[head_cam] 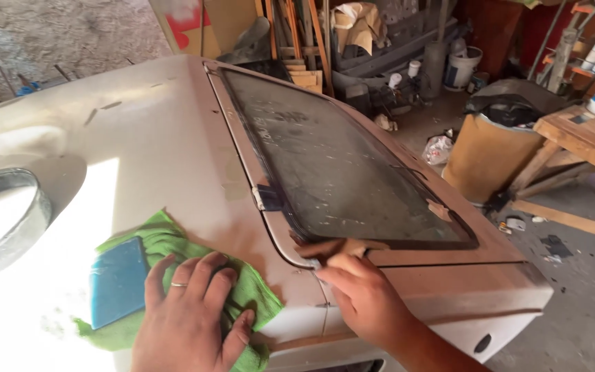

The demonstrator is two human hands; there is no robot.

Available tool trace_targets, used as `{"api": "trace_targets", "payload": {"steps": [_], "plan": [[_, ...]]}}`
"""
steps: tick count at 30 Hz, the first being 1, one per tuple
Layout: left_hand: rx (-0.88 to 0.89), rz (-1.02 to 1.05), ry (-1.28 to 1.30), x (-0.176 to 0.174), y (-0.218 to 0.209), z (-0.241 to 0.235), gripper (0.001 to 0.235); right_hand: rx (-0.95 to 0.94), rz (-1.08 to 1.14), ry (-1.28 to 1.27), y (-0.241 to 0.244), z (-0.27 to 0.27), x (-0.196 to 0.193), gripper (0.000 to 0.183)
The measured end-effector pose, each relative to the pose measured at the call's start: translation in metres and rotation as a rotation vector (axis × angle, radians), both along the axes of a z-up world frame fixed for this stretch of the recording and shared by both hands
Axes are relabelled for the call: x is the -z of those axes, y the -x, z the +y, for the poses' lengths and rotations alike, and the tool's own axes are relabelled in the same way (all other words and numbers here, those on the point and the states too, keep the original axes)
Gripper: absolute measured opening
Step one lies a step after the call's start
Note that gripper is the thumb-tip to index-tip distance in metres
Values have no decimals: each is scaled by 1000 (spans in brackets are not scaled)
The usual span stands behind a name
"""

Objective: The person sands the painted surface of a car's roof near the rear window using a sanding block and a sanding sheet. They wipe the area with a green cloth, dip the sanding block into a bucket of water, and continue sanding the same spot.

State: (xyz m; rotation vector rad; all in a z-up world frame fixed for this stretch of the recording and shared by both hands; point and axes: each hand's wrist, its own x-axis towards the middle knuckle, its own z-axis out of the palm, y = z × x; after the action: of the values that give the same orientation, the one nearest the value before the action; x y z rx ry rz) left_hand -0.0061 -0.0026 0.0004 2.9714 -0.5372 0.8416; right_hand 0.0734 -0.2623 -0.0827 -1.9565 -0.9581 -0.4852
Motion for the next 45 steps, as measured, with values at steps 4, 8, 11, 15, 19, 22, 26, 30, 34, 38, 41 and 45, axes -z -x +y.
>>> {"api": "trace_targets", "payload": {"steps": [4,8,11,15,19,22,26,30,34,38,41,45], "plan": [[-12,25,-7,-1,0,-1,60,11,19,-16,-2,-3,10,28],[8,-1,15,3,0,0,58,5,-1,17,-3,-3,5,30],[-3,-6,20,0,1,-2,58,8,-10,-53,0,-2,6,26],[-3,3,1,-3,1,-3,57,5,26,-34,2,-1,1,25],[-21,8,-6,2,2,0,60,1,13,-32,1,0,1,25],[16,-9,-6,5,-2,0,60,15,4,-35,3,-3,0,24],[-22,8,-22,5,-1,2,62,-21,26,-46,0,-5,6,25],[-14,11,-18,2,1,-2,58,-4,-5,-43,1,-4,7,23],[-9,-8,-3,2,-1,0,61,-25,-12,-46,-3,-1,2,26],[-9,4,-4,-2,0,-4,57,-13,33,-44,0,0,-2,24],[-16,17,0,4,-2,0,61,-52,-7,-78,0,-8,5,26],[15,31,18,2,6,-4,58,-50,120,-26,6,-7,10,31]]}}
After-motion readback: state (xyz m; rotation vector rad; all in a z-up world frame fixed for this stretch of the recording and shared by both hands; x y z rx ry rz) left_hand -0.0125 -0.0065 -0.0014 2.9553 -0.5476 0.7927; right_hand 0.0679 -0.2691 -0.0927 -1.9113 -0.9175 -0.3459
